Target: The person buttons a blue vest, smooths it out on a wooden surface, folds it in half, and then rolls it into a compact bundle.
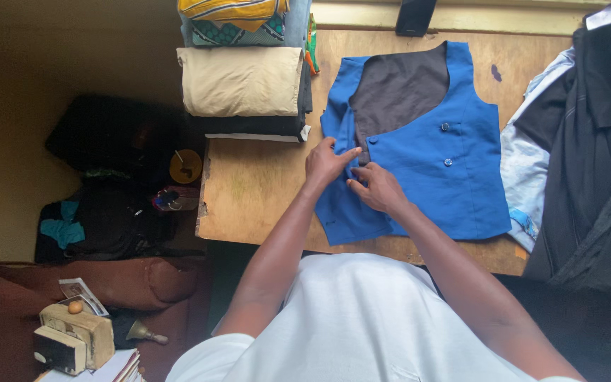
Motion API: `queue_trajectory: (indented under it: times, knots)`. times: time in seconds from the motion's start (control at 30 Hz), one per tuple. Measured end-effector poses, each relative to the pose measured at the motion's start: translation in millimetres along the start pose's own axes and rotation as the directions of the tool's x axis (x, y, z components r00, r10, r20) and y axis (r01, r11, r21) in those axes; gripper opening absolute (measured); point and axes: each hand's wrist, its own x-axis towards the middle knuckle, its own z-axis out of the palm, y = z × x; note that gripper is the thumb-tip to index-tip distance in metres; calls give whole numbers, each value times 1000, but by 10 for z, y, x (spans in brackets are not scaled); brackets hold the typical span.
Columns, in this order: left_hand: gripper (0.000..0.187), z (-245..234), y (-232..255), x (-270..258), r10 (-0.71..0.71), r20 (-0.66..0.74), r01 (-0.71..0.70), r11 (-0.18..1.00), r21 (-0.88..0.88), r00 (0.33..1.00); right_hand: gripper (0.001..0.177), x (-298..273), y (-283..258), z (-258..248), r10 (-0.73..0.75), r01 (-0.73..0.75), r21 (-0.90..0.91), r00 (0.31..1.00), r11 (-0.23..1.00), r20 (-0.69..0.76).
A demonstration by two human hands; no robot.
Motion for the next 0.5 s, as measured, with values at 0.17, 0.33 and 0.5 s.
queue_trajectory:
  times: [0.17,0.33,0.5]
  knots:
    - [42,214,22,192,-92,34,97,977,-191,995,31,245,383,-114,253,-229,223,964,948,-86]
    - [45,436,-136,313,-80,-90,22,856,-517,993,24,526,692,-171,126,-126,23,920,992,-370]
    - [28,422,-17,212,-155,-8,130,857,-499,988,28,641,676,-77,-66,9,-184,949,983,-307]
